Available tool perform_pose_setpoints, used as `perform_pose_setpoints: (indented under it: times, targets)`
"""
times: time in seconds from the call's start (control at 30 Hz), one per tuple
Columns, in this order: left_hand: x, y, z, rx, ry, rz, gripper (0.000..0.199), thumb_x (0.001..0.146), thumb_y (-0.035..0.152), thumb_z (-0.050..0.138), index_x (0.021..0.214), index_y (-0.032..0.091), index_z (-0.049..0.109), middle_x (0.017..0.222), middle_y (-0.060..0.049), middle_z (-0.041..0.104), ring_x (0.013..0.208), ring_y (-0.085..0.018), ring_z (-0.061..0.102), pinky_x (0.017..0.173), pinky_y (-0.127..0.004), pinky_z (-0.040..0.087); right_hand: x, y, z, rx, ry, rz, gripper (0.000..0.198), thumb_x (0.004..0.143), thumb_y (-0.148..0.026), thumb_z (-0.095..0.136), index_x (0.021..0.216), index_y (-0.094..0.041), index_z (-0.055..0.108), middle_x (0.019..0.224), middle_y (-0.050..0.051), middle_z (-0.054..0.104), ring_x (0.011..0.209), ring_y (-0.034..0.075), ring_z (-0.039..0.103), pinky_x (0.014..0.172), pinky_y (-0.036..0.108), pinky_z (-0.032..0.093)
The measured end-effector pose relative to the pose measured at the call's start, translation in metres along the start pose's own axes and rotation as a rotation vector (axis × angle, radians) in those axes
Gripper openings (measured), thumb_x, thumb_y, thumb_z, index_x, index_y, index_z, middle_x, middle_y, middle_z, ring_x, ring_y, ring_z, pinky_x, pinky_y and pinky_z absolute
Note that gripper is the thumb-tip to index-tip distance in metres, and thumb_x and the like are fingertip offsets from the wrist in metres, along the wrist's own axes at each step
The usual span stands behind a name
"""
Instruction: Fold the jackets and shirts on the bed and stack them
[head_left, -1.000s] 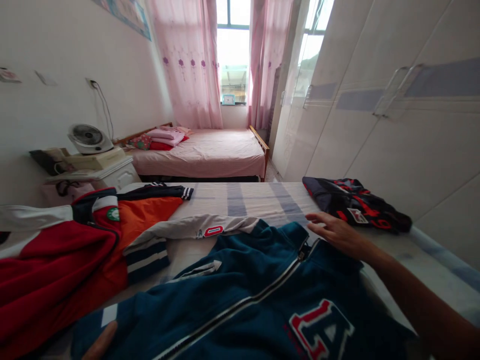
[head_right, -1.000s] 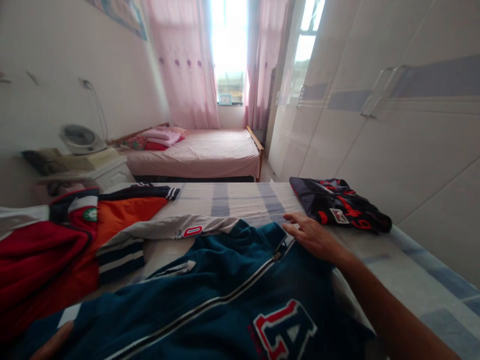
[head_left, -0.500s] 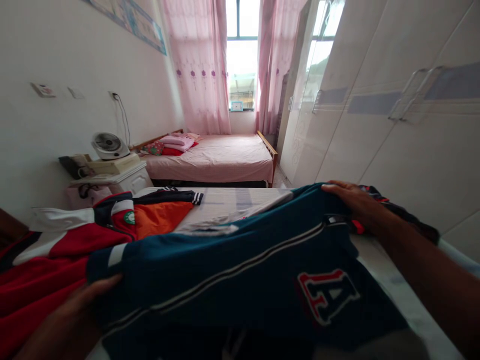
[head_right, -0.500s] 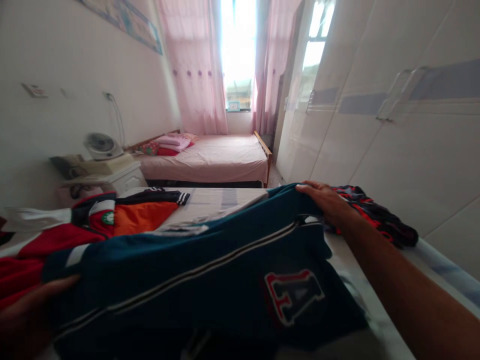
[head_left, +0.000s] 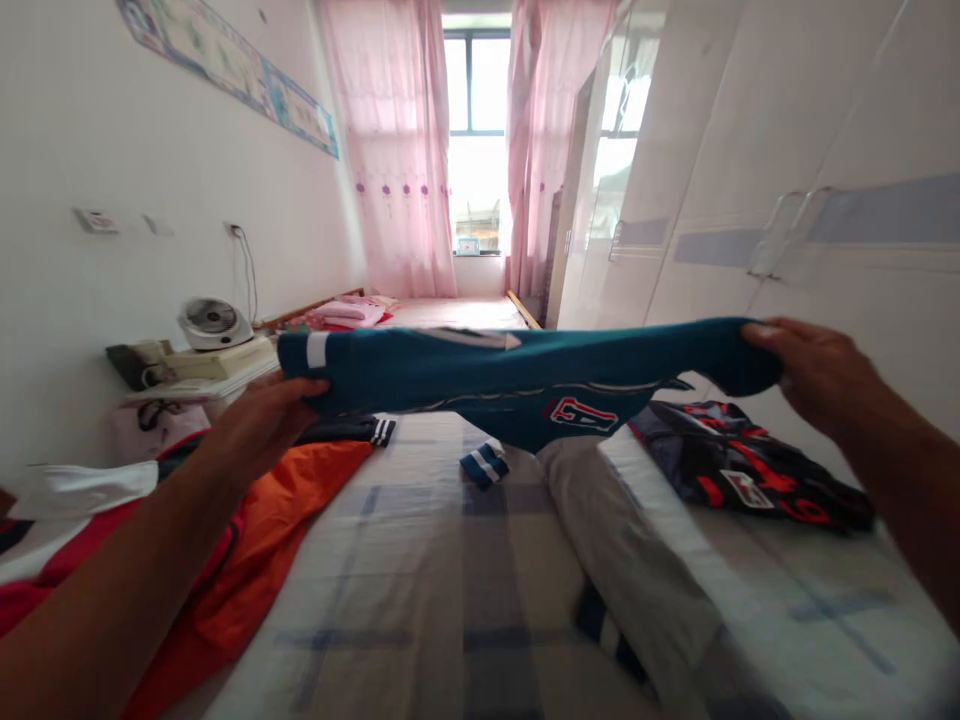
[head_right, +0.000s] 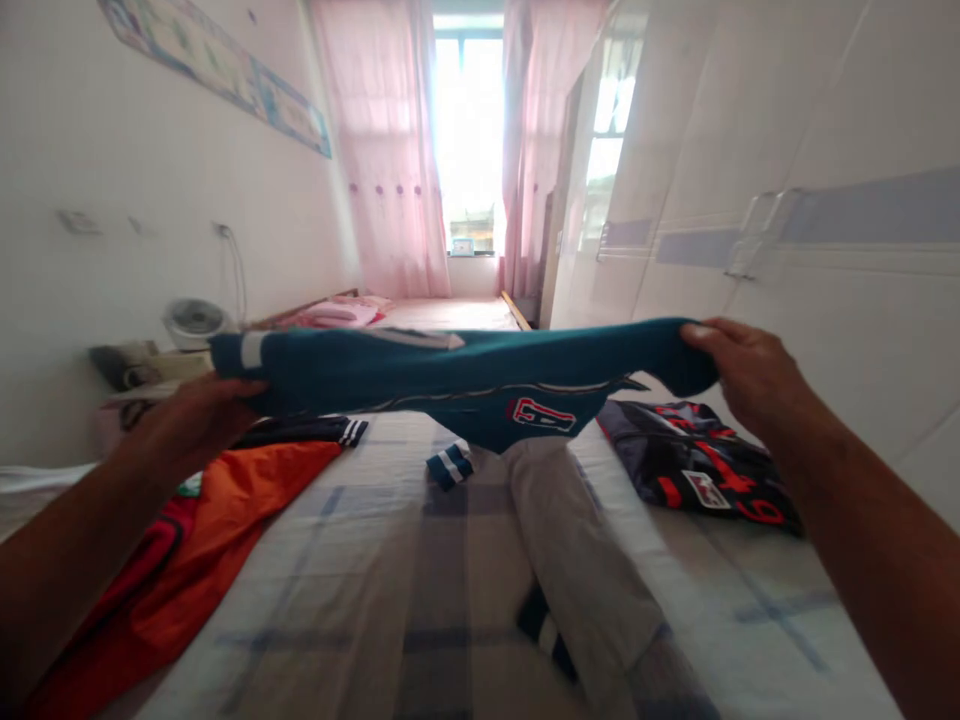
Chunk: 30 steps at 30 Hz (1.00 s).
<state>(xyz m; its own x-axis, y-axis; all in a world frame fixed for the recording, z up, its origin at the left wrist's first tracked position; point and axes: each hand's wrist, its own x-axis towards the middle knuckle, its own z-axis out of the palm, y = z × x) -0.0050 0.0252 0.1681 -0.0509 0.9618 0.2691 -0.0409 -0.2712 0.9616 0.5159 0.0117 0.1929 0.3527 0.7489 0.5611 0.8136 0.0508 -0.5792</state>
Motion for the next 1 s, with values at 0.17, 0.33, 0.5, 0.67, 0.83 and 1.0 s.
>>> perform_pose_setpoints:
  times: [0.17,0.33,0.5,0.67,0.83,1.0]
  targets:
    - [-0.084,-0.093,-0.032,0.274,-0.009,-0.440,0.024,0.056,0.028,0.068,0.077,0.016,0.069,0.068,0.001,0.071,0.084,-0.029,0.065,0.080,-0.034,0.051,-0.116,0.080,0.015,0.122,-0.561,0.097,0.030,0.072,-0.051,0.061,0.084,-0.026,0.071,0.103,0.006,0.069,0.096,0.027,0.062,0.082,0.031,0.048]
    - [-0.123,-0.120,-0.032,0.351,0.038,-0.503,0.038,0.051,0.040,0.069,0.084,0.020,0.069,0.076,0.001,0.072,0.087,-0.032,0.065,0.073,-0.034,0.052,-0.170,0.101,0.024,0.068,-0.750,0.139,0.040,0.075,-0.057,0.054,0.100,-0.030,0.067,0.120,0.006,0.063,0.111,0.031,0.056,0.092,0.037,0.046]
    - [-0.116,-0.103,-0.013,0.417,0.002,-0.531,0.046,0.063,0.053,0.070,0.090,0.016,0.067,0.074,-0.002,0.070,0.073,-0.021,0.064,0.063,-0.024,0.050,-0.157,0.073,0.039,-0.060,-0.659,0.170,0.045,0.079,-0.060,0.045,0.095,-0.024,0.067,0.109,0.007,0.068,0.105,0.030,0.059,0.092,0.039,0.044]
    - [-0.115,-0.102,-0.025,0.256,-0.047,-0.453,0.042,0.074,0.050,0.065,0.102,0.018,0.064,0.085,-0.001,0.070,0.077,-0.017,0.063,0.072,-0.024,0.050,-0.164,0.048,0.026,0.122,-0.652,0.236,0.042,0.076,-0.060,0.049,0.092,-0.025,0.065,0.079,0.002,0.068,0.073,0.024,0.063,0.063,0.033,0.052]
    - [-0.112,-0.114,-0.033,0.463,-0.125,-0.447,0.042,0.074,0.054,0.061,0.091,0.017,0.066,0.081,-0.002,0.069,0.078,-0.020,0.063,0.069,-0.025,0.048,-0.191,0.076,-0.005,0.160,-0.605,0.268,0.035,0.068,-0.063,0.056,0.080,-0.033,0.069,0.086,0.003,0.071,0.085,0.031,0.065,0.071,0.038,0.055]
    - [-0.106,-0.129,-0.026,0.720,-0.159,-0.353,0.057,0.071,0.060,0.057,0.111,0.019,0.062,0.098,-0.005,0.069,0.096,-0.027,0.062,0.083,-0.033,0.048,-0.213,0.087,0.005,-0.009,-0.658,0.255,0.044,0.074,-0.062,0.051,0.095,-0.028,0.069,0.105,0.005,0.070,0.096,0.029,0.064,0.082,0.037,0.054]
